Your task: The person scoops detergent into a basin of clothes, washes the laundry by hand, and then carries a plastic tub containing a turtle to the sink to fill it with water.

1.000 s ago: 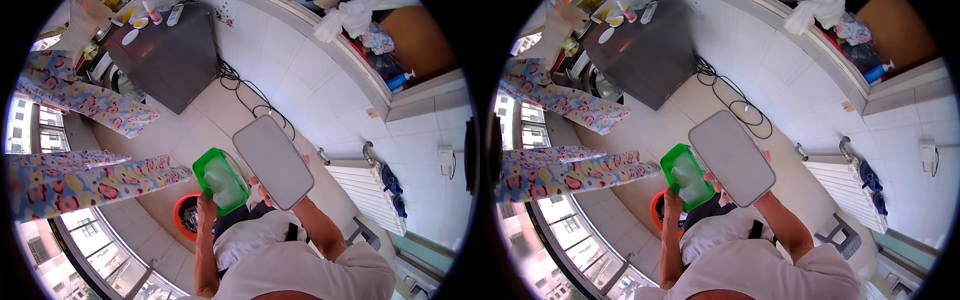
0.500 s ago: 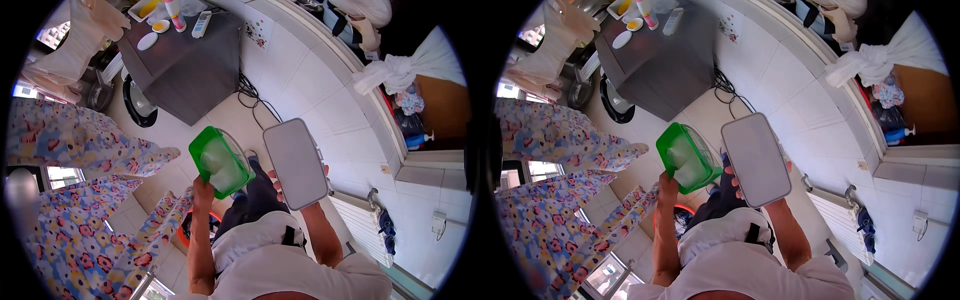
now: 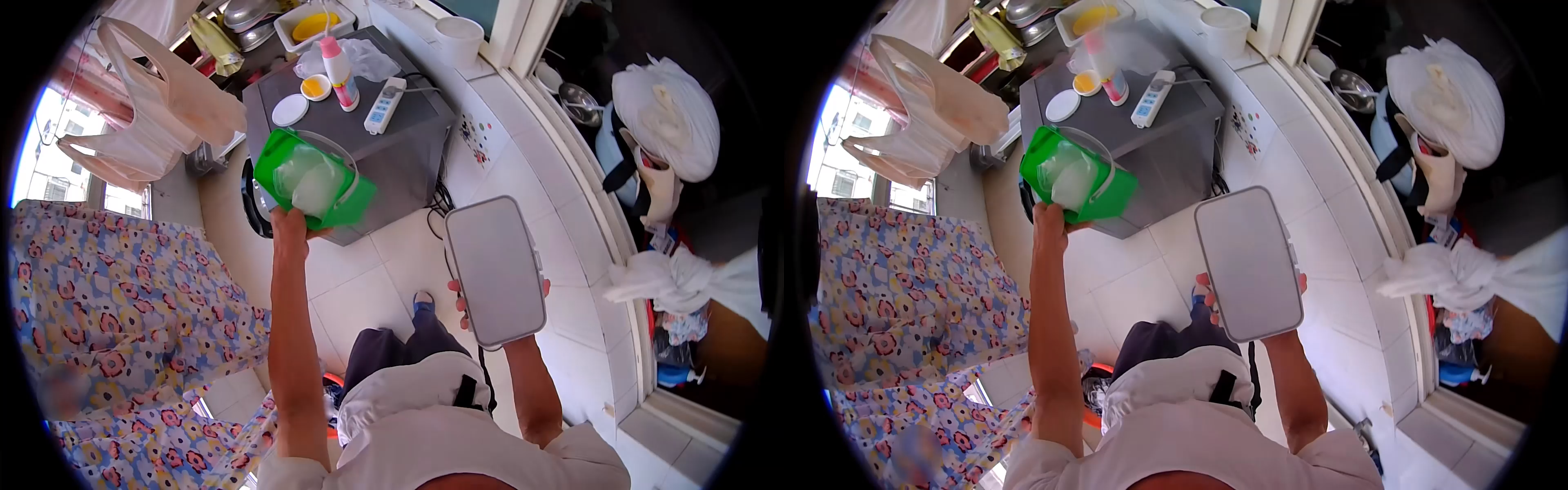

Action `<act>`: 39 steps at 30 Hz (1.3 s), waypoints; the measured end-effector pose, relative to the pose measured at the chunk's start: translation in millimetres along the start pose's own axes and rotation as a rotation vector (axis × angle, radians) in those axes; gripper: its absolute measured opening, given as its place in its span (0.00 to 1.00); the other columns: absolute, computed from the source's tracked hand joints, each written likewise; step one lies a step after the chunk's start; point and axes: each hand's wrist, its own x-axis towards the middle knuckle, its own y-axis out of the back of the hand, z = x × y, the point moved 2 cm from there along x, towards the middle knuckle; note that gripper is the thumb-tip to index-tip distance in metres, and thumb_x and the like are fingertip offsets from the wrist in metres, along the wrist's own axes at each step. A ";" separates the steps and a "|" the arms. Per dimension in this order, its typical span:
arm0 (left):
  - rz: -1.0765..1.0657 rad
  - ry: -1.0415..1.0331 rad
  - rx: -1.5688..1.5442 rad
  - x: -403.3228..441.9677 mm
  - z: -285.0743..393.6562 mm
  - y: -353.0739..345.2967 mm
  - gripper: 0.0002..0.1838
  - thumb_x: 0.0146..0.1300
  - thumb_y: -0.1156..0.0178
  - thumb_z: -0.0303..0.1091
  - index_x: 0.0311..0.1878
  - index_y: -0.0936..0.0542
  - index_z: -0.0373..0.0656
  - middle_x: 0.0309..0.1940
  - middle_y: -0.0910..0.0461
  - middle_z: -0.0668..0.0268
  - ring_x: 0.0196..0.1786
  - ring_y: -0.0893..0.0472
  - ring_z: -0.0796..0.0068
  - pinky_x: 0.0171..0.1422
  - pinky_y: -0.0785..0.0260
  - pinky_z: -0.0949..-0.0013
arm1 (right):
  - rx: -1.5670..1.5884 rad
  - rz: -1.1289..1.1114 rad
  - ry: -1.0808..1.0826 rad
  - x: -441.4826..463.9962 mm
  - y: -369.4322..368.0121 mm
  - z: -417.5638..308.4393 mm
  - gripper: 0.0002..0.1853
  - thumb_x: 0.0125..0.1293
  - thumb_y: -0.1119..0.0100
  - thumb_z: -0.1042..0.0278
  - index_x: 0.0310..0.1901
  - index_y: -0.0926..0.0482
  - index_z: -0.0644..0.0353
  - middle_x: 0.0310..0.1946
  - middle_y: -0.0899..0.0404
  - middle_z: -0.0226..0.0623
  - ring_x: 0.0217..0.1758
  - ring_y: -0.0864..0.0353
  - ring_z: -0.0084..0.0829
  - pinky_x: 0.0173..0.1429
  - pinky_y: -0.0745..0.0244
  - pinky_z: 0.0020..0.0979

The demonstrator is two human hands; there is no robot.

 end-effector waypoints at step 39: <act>0.545 -0.177 0.092 54.1 -84.2 103.9 0.23 0.77 0.48 0.26 0.73 0.30 0.33 0.71 0.30 0.53 0.45 0.10 0.62 0.41 0.13 0.67 | -1.294 0.065 -0.367 324.7 -50.4 -29.5 0.60 0.52 0.25 0.48 0.84 0.44 0.59 0.71 0.28 0.44 0.71 0.24 0.37 0.74 0.27 0.41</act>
